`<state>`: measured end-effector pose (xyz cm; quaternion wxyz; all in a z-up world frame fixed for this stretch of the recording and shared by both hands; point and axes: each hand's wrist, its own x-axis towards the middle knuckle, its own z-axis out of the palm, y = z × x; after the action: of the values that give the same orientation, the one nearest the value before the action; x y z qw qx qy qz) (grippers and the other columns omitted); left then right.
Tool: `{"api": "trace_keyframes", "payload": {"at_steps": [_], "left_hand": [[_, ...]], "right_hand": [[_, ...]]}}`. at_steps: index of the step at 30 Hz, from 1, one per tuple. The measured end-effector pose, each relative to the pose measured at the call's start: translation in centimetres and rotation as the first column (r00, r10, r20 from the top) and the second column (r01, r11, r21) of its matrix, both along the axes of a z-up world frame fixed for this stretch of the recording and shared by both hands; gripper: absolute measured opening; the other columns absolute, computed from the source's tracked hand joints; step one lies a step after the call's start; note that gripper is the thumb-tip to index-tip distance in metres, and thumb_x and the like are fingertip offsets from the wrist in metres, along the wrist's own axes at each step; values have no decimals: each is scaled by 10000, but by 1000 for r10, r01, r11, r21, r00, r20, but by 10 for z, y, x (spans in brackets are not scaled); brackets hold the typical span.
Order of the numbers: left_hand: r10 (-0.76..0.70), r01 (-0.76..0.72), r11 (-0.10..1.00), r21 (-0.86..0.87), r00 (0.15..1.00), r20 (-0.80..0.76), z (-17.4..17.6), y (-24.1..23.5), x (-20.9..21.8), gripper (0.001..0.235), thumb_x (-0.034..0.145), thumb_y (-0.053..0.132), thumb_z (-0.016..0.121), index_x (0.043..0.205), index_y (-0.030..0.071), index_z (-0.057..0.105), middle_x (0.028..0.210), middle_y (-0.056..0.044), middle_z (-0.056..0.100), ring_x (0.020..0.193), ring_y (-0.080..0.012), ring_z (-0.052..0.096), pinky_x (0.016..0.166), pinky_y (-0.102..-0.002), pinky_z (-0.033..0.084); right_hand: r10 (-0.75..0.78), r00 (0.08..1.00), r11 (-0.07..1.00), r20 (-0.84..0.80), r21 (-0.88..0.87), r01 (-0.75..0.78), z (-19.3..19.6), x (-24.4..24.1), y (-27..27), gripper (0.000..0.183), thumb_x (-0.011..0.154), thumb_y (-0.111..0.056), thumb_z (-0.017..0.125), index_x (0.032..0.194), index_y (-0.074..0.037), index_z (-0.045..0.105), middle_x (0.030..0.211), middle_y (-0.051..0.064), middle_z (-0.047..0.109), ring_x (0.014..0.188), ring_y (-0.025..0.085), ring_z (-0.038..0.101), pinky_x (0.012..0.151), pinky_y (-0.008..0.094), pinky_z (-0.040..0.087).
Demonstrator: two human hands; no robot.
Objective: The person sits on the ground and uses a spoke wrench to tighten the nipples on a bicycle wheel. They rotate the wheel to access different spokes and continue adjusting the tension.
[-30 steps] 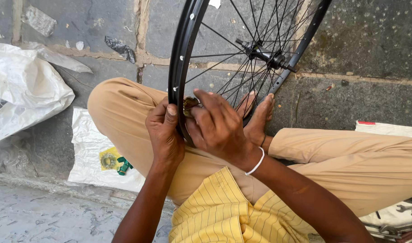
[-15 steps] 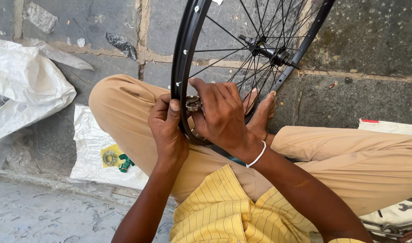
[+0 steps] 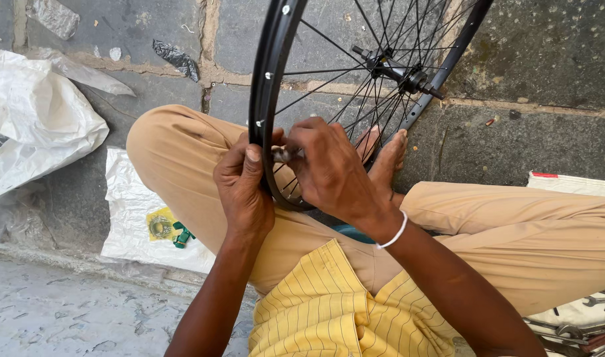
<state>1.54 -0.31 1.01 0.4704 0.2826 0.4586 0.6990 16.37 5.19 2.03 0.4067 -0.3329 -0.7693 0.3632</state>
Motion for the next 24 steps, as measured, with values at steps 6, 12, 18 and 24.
{"api": "trace_keyframes", "payload": {"at_steps": [6, 12, 18, 24], "left_hand": [[30, -32, 998, 57, 999, 36, -21, -3, 0, 295, 1070, 245, 757, 1025, -22, 639, 945, -51, 673, 888, -121, 612, 834, -266, 510], [29, -28, 999, 22, 998, -60, -9, -2, 3, 324, 972, 292, 750, 1081, -1, 665, 998, -39, 690, 900, -112, 642, 850, -255, 530], [9, -12, 999, 49, 999, 53, -13, 0, 1, 300, 1019, 269, 772, 1073, 1, 649, 996, -67, 694, 888, -129, 638, 825, -269, 522], [30, -31, 999, 39, 1000, 5, -16, -4, 2, 310, 979, 287, 767, 1078, 16, 655, 1003, -45, 692, 884, -110, 639, 820, -252, 523]], "right_hand": [[83, 993, 962, -90, -252, -103, 16, 4, 4, 437, 812, -48, 748, 1229, -28, 620, 943, 75, 673, 804, 181, 627, 843, 351, 481], [7, 995, 969, -97, -243, -30, 8, 6, 3, 404, 827, -52, 732, 1193, 20, 576, 1004, 83, 602, 920, 180, 625, 896, 328, 497], [136, 931, 955, -340, -205, -214, 5, 13, 4, 412, 819, -18, 761, 1202, -12, 609, 1080, 124, 644, 994, 231, 613, 954, 378, 466], [-10, 1000, 999, -22, -32, 10, 13, 0, 3, 540, 750, 53, 706, 1278, 74, 595, 991, 105, 630, 874, 235, 596, 854, 375, 422]]}}
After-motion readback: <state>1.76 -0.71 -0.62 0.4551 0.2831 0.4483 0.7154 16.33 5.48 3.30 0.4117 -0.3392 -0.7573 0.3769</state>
